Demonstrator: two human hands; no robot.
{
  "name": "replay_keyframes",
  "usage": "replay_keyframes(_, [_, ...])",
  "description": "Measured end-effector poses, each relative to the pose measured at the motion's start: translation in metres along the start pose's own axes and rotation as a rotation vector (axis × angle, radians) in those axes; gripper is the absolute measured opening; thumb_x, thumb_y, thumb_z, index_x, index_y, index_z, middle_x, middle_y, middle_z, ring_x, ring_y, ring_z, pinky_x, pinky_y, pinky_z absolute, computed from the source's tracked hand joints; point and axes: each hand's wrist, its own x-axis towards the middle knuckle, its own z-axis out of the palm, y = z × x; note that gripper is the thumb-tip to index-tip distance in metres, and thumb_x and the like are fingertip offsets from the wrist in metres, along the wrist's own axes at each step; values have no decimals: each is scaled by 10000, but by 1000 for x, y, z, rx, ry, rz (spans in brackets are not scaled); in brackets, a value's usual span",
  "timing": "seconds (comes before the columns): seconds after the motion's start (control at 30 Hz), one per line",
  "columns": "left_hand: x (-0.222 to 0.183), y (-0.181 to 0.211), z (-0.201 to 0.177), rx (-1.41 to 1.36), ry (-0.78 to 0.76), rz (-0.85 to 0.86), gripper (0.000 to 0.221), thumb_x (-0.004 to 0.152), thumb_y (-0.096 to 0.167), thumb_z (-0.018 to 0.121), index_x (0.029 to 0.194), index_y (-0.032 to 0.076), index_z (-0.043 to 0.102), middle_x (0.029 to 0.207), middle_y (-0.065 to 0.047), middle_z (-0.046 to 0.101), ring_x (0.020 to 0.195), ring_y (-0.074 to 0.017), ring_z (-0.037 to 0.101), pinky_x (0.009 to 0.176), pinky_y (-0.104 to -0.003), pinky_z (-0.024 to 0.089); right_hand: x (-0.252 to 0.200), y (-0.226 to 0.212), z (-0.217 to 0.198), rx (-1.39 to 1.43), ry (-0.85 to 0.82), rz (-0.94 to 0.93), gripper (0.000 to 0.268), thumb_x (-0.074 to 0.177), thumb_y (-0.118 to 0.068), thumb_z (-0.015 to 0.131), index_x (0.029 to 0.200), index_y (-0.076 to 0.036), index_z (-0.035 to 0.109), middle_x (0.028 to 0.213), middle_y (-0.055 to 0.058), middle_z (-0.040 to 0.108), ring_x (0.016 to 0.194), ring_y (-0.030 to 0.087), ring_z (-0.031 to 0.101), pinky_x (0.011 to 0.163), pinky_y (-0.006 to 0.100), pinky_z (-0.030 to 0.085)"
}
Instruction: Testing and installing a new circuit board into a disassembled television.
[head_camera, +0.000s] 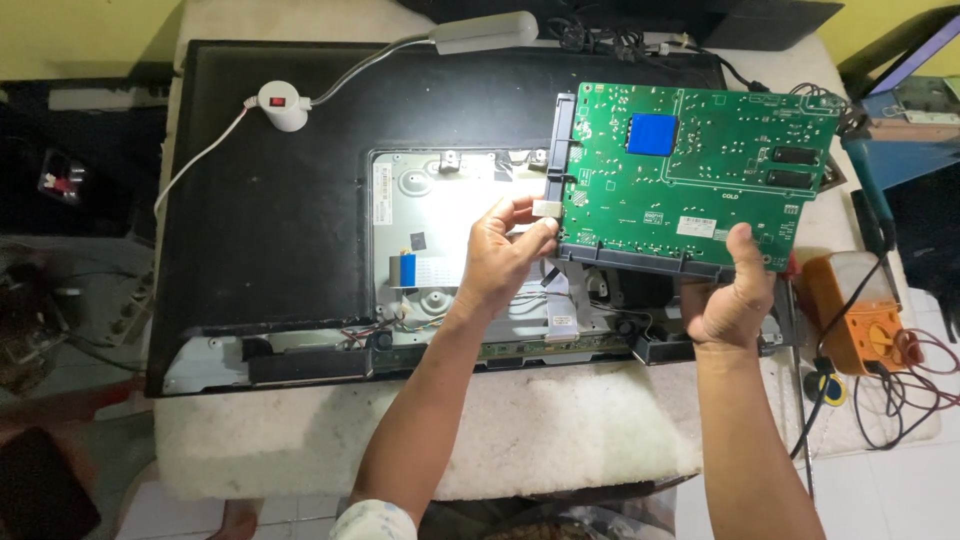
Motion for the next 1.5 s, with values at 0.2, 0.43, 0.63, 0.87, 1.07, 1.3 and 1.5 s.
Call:
replay_keyframes(0.2, [-3, 2, -6, 26, -45, 24, 394, 803, 72, 850, 1172, 62, 712, 1019, -206, 721, 918, -285, 736, 771, -438, 653, -15, -9, 20, -24, 31, -40, 340, 924, -228, 764, 1257, -216, 693, 1157, 62, 730, 1129, 252, 761, 1049, 444, 670])
replay_keyframes(0.43, [-8, 34, -6, -73, -71, 80, 607, 878, 174, 735, 1432, 43, 522, 1279, -281, 614, 1065, -324, 659, 860, -454, 630, -15, 8, 1, 36, 82, 66, 336, 855, -212, 790, 1183, -171, 728, 1079, 88, 730, 1065, 274, 765, 979, 433, 681])
replay_keyframes(0.63, [7, 12, -19, -36, 108, 172, 374, 912, 160, 797, 1263, 80, 697, 1108, -147, 748, 937, -165, 706, 751, -346, 660, -30, -8, 23, -109, 63, 138, 338, 860, -224, 801, 1189, -201, 724, 1084, 63, 719, 1066, 250, 747, 962, 410, 681])
replay_keyframes(0.87, [6, 22, -20, 109, 146, 184, 377, 911, 177, 800, 1264, 74, 715, 919, -198, 774, 896, -189, 704, 752, -349, 640, -36, -10, 28, -314, 142, 275, 394, 811, -239, 889, 1152, -154, 711, 1014, 81, 708, 943, 228, 737, 833, 413, 707])
replay_keyframes(1.07, [2, 20, -23, 70, 131, 210, 368, 894, 171, 819, 1229, 53, 725, 1002, -158, 779, 927, -167, 718, 746, -328, 638, -26, -5, 10, -258, 164, 296, 352, 816, -239, 881, 1130, -160, 742, 1010, 63, 721, 946, 213, 759, 791, 404, 724])
replay_keyframes(1.3, [-9, 33, -10, -43, 74, 143, 391, 970, 195, 728, 1331, 60, 662, 1127, -194, 746, 994, -242, 722, 797, -396, 641, -49, -20, 48, -26, 136, 277, 318, 831, -200, 829, 1130, -131, 746, 1026, 72, 745, 974, 219, 782, 865, 367, 732])
replay_keyframes(1.5, [-2, 18, -29, -82, -151, -47, 416, 915, 109, 776, 1321, 93, 690, 1182, -210, 733, 1008, -290, 743, 801, -436, 646, -43, -29, 58, 96, 137, 312, 303, 838, -243, 824, 1067, -63, 739, 1006, 87, 746, 937, 228, 772, 864, 355, 721])
